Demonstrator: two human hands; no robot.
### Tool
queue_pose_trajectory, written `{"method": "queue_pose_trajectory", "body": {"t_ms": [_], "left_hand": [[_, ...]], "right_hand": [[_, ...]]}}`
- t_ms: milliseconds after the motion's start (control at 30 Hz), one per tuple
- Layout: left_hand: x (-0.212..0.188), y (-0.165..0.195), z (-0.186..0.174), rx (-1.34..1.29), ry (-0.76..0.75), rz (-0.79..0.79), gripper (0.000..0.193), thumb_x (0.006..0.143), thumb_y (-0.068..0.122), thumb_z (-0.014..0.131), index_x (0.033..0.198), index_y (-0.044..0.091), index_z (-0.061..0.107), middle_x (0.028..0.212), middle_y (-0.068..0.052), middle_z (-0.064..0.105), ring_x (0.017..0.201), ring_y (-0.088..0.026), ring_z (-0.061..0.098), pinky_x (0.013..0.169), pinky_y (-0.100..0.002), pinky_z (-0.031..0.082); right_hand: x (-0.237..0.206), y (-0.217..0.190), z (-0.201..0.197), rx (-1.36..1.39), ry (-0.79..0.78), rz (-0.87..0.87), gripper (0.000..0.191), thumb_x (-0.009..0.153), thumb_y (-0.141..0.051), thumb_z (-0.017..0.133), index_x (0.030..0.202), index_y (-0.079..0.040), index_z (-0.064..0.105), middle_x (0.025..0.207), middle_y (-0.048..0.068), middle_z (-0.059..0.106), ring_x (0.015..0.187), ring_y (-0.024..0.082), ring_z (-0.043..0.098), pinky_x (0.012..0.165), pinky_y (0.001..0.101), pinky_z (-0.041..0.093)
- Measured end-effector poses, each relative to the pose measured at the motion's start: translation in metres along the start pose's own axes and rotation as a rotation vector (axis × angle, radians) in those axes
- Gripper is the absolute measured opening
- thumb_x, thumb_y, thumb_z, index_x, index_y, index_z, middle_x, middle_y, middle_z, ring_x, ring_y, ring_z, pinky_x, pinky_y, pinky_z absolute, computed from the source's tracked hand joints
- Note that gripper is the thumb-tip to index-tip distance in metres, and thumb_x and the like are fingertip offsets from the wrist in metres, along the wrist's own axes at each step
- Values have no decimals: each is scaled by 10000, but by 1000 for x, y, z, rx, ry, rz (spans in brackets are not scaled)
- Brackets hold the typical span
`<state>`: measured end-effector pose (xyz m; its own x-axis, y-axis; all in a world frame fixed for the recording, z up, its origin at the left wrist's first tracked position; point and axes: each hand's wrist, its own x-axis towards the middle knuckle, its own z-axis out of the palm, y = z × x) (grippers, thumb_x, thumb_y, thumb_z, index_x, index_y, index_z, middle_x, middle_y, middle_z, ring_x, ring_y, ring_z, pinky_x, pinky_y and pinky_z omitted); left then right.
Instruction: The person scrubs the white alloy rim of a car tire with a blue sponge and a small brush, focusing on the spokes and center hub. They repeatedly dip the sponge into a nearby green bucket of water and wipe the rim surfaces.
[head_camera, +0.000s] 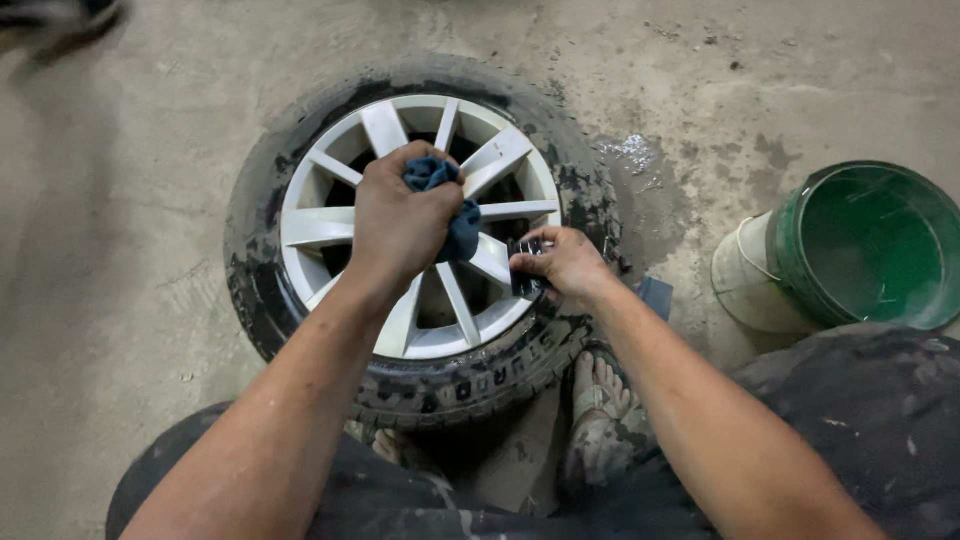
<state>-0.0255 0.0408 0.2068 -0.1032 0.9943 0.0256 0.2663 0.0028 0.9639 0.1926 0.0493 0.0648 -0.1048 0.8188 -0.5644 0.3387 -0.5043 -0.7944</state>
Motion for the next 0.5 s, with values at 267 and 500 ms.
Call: {"method": "queue_pose_trajectory", "body": {"t_ms": [267,500], "left_hand": [[-8,4,-6,-2,-33,-16,96,760,92,683,842,59,719,709,-8,685,653,-90,648,621,-267,535],[-16,1,3,-82,-84,-38,127,740,88,673,850,53,725,710,-20,695,657,-107,657,622,-283,546]], "right_hand": [[1,1,-5,-415,-40,-114,454,730,-255,914,998,39,696,786,95,749,702,175,684,627,357,536],[-12,-24,-3,-797,31,-172,422,740,-353,885,1070,-117,770,909,142,765,893,300,751,807,423,564]]}}
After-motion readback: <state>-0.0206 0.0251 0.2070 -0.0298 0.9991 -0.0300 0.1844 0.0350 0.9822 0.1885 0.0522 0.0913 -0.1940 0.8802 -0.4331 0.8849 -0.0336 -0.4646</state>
